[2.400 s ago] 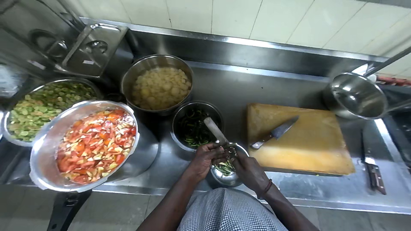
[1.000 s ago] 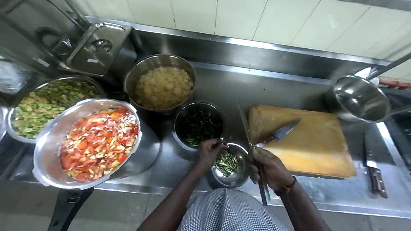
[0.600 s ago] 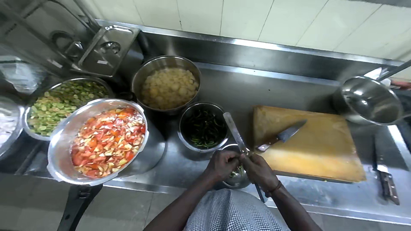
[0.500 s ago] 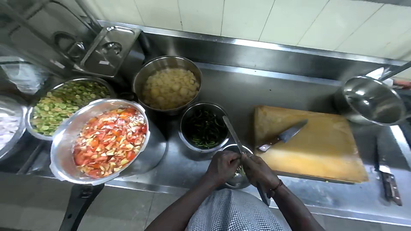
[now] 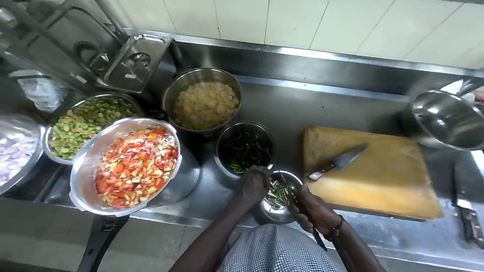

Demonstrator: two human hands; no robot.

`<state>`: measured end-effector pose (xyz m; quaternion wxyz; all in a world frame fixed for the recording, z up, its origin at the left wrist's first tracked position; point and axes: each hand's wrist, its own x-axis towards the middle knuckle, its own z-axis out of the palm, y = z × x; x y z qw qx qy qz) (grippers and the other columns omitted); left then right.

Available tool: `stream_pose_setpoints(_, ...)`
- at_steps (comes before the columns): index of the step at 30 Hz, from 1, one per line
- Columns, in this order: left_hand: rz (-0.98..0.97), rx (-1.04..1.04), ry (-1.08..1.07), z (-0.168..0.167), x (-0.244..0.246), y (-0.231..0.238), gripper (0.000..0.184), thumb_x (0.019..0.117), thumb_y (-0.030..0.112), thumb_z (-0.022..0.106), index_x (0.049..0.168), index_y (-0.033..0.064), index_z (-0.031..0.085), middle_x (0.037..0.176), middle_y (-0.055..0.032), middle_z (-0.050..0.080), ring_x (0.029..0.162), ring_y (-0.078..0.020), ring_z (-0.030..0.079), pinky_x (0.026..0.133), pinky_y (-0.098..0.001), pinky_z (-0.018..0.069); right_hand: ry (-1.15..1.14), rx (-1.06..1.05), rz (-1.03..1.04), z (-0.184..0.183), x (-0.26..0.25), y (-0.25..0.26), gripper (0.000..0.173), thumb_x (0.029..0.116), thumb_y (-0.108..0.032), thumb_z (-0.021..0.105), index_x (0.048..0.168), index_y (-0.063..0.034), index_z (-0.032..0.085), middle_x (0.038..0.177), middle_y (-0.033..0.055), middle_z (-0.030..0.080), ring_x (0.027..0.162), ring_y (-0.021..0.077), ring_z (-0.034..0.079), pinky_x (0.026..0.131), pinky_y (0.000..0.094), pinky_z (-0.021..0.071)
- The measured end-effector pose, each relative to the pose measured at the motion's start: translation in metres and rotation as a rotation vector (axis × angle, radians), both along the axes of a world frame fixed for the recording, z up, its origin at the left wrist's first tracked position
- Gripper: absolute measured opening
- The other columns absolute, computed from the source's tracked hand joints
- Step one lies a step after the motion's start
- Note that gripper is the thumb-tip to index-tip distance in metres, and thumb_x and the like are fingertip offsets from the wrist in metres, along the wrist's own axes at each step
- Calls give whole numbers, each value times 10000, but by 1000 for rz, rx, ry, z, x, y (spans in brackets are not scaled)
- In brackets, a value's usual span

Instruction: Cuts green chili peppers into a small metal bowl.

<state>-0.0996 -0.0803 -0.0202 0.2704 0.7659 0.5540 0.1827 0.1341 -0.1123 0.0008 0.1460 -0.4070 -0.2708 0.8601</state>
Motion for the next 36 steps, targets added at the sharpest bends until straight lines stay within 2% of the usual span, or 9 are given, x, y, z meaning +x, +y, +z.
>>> stream_pose_setpoints(6,425,-260,295,23,-34,60,282,1008,169,586,1221,10,681,1230,-245,659,1172,-417,637,990,-593,508,-206,108,-60,7,-1,0,639,1059,-612,183,879,-111,536,634,5,493,460,96,481,444,226,464)
stream_pose_setpoints(8,445,-317,387,16,-41,72,298,978,168,622,1194,-33,669,1202,-277,663,1142,-456,644,941,-620,519,-236,139,-69,6,-1,0,624,1065,-592,193,877,-107,538,635,6,498,467,101,490,450,234,473)
stream_pose_setpoints(14,414,-239,432,-23,-42,76,442,1021,259,560,1385,8,579,1424,-244,558,1308,-438,546,1009,-637,466,-281,194,-62,4,-2,-3,608,1070,-577,214,879,-100,539,639,5,500,472,106,496,465,244,491)
stream_pose_setpoints(17,425,-274,369,-23,-43,83,421,1031,300,555,1346,29,616,1423,-227,563,1329,-414,535,1042,-621,452,-298,208,-73,3,-2,-5,596,1076,-553,210,870,-99,538,636,6,502,473,109,502,469,247,496)
stream_pose_setpoints(19,471,-215,242,-23,-46,84,390,1019,342,589,1231,27,678,1299,-220,643,1243,-402,603,1030,-608,473,-294,241,-89,1,0,-5,570,1071,-545,255,874,-97,547,642,11,515,478,115,516,475,253,510)
stream_pose_setpoints(22,503,-171,-79,-3,-46,71,307,956,227,702,1151,-10,700,1100,-239,701,1062,-393,680,957,-604,520,-292,327,-112,0,4,-4,389,1079,-415,375,978,-93,568,670,25,534,505,128,543,502,273,531)
stream_pose_setpoints(26,393,-272,-579,5,-35,41,245,974,22,660,1217,20,632,1097,-142,694,841,-213,724,779,-391,629,-345,424,-84,5,2,-1,219,1085,-234,440,1120,-58,565,712,53,553,547,167,591,559,328,580)
stream_pose_setpoints(31,340,-436,-900,19,-17,13,273,994,-60,525,1228,4,649,1003,-99,684,710,-127,626,658,-260,547,-558,605,30,13,-9,-1,245,1092,-267,472,1162,-61,584,681,51,554,509,159,559,507,316,529)
stream_pose_setpoints(36,339,-540,-1093,32,-16,-1,240,1061,57,466,1182,35,672,811,-57,632,596,-82,538,537,-182,457,-815,838,85,9,-11,-4,257,1063,-343,512,1073,-119,638,686,34,584,525,158,572,512,351,516)
